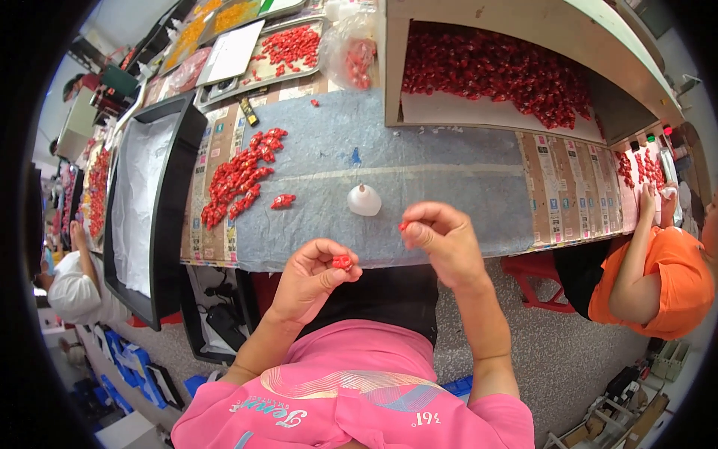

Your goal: The person applies glue from a bottle to small red toy components and assembles them by hand at a workbench.

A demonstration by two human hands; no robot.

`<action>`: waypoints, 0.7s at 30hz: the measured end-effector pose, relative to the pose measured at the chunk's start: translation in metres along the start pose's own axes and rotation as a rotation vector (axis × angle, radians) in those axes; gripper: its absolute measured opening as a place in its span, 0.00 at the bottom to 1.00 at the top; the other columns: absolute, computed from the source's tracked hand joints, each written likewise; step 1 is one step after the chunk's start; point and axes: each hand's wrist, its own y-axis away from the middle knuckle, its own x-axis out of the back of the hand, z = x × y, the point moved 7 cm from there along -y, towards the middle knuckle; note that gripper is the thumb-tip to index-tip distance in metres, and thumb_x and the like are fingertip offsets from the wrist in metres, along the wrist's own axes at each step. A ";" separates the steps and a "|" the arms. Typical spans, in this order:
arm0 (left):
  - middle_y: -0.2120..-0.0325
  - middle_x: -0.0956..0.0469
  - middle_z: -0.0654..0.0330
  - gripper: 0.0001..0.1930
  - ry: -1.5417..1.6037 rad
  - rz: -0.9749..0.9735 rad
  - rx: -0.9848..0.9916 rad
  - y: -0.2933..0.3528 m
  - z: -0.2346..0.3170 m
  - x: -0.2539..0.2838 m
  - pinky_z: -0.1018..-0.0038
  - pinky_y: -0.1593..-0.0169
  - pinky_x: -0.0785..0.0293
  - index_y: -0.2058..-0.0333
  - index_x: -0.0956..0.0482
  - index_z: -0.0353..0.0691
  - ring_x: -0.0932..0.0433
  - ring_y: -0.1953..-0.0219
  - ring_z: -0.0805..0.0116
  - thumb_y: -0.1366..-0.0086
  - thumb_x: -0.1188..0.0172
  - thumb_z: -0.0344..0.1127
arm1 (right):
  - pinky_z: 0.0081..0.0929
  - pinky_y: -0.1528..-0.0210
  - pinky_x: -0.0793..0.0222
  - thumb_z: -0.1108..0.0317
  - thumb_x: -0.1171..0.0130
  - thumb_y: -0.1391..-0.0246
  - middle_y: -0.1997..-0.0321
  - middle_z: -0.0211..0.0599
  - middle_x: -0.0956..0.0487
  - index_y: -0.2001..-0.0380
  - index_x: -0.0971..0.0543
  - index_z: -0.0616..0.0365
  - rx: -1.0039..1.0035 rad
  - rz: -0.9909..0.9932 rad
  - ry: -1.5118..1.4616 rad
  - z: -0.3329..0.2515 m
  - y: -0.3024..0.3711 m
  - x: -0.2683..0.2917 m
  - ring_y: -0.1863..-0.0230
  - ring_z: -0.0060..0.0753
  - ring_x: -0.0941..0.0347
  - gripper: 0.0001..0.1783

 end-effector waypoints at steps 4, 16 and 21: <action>0.61 0.23 0.56 0.12 0.023 -0.053 0.001 -0.001 0.001 -0.005 0.72 0.50 0.25 0.59 0.27 0.35 0.22 0.58 0.67 0.43 0.40 0.21 | 0.22 0.64 0.28 0.78 0.39 0.50 0.64 0.38 0.23 0.64 0.22 0.64 -0.107 -0.041 -0.130 0.022 0.018 -0.024 0.65 0.28 0.25 0.08; 0.62 0.25 0.56 0.14 -0.048 -0.040 -0.114 0.002 0.001 0.000 0.74 0.55 0.24 0.63 0.26 0.37 0.24 0.60 0.70 0.47 0.37 0.18 | 0.20 0.62 0.27 0.80 0.37 0.54 0.62 0.37 0.24 0.67 0.20 0.63 0.147 0.009 0.469 0.004 0.034 -0.061 0.62 0.25 0.25 0.09; 0.63 0.25 0.55 0.13 -0.102 -0.064 -0.187 0.002 0.007 -0.005 0.76 0.56 0.24 0.65 0.25 0.36 0.24 0.59 0.70 0.48 0.37 0.16 | 0.18 0.67 0.29 0.80 0.34 0.57 0.67 0.34 0.22 0.68 0.19 0.60 0.216 0.035 0.682 -0.005 0.035 -0.065 0.67 0.22 0.25 0.09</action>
